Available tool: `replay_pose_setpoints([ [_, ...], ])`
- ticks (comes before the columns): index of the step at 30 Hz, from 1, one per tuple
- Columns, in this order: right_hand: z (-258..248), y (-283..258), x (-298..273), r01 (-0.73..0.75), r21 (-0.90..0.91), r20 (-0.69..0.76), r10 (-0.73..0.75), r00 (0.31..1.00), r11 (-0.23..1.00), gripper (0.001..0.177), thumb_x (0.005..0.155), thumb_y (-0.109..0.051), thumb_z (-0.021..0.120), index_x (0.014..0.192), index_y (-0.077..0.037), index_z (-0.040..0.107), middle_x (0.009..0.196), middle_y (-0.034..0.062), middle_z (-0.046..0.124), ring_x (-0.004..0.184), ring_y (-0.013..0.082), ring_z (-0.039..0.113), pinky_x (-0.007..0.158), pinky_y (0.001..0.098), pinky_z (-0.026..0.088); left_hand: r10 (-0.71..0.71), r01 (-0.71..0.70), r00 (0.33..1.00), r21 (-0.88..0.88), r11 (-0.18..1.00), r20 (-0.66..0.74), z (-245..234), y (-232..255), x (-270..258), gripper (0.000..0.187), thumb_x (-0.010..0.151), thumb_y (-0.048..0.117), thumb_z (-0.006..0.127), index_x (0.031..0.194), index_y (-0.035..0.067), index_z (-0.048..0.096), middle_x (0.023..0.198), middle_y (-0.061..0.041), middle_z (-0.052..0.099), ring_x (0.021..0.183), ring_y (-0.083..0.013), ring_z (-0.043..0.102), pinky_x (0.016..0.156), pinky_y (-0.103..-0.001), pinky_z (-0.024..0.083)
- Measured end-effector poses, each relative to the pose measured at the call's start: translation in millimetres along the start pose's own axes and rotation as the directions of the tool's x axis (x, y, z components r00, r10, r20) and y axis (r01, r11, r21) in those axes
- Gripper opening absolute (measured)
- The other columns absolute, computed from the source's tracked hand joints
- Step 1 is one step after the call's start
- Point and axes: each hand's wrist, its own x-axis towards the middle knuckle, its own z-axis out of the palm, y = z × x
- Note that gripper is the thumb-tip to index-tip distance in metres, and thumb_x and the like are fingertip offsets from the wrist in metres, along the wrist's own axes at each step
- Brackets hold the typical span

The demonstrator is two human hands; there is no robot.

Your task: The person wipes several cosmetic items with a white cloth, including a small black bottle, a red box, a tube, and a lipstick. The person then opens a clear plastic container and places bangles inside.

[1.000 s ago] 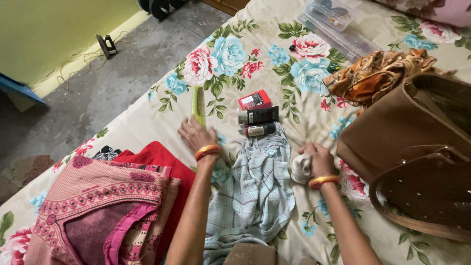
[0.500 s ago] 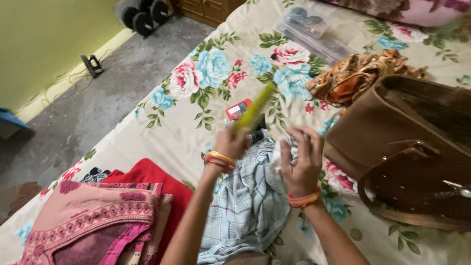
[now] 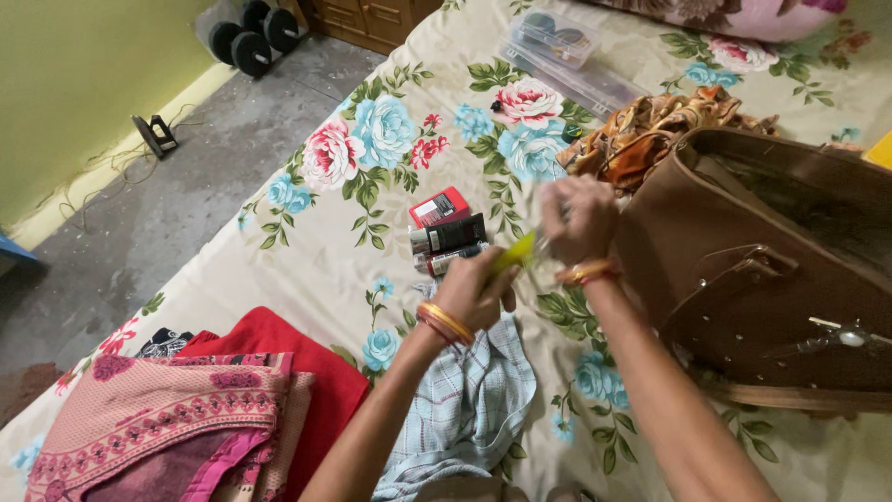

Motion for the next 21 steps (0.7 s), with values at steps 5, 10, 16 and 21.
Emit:
replay_pose_setpoints([
  [5, 1.9, -35.6, -12.2, 0.19, 0.147, 0.103, -0.206, 0.973, 0.971, 0.036, 0.098, -0.029, 0.055, 0.074, -0.003, 0.064, 0.072, 0.0162, 0.062, 0.071, 0.0342, 0.058, 0.077, 0.0462, 0.045, 0.148, -0.149, 0.989, -0.062, 0.987, -0.023, -1.2, -3.6, 8.1, 0.014, 0.1, 0.011, 0.049, 0.094, 0.002, 0.058, 0.067, -0.009, 0.071, 0.059, -0.0225, 0.073, 0.058, -0.035, 0.058],
  [10, 7.7, 1.8, 24.4, 0.169, 0.123, 0.118, -0.183, 0.976, 0.978, 0.034, 0.098, -0.024, 0.055, 0.071, -0.005, 0.063, 0.071, 0.0149, 0.061, 0.071, 0.0343, 0.059, 0.08, 0.0474, 0.046, 0.001, -0.001, 0.998, -0.003, 1.0, -0.055, -8.2, 11.0, -11.3, 0.021, 0.102, 0.016, 0.058, 0.088, 0.0, 0.059, 0.062, -0.01, 0.07, 0.05, -0.0213, 0.068, 0.049, -0.036, 0.052],
  [16, -1.1, -13.2, 48.3, 0.173, -0.048, -0.015, -0.174, 0.985, 0.984, 0.029, 0.089, -0.024, 0.061, 0.067, -0.007, 0.063, 0.068, 0.013, 0.062, 0.069, 0.0344, 0.061, 0.075, 0.0477, 0.046, 0.05, -0.059, 0.991, -0.069, 0.996, -0.127, -23.0, 20.9, -5.0, 0.014, 0.101, 0.012, 0.058, 0.095, 0.0, 0.061, 0.063, -0.009, 0.07, 0.054, -0.0183, 0.072, 0.05, -0.034, 0.054],
  [21, 9.3, -48.9, 14.5, 0.343, 0.168, 0.061, -0.357, 0.932, 0.924, 0.023, 0.089, -0.024, 0.061, 0.075, -0.006, 0.064, 0.075, 0.012, 0.064, 0.075, 0.0311, 0.063, 0.083, 0.045, 0.049, 0.136, -0.141, 0.979, -0.022, 0.99, -0.152, -21.0, 10.9, 1.1, 0.009, 0.099, 0.008, 0.055, 0.098, 0.0, 0.06, 0.067, -0.009, 0.07, 0.056, -0.0182, 0.072, 0.053, -0.033, 0.055],
])
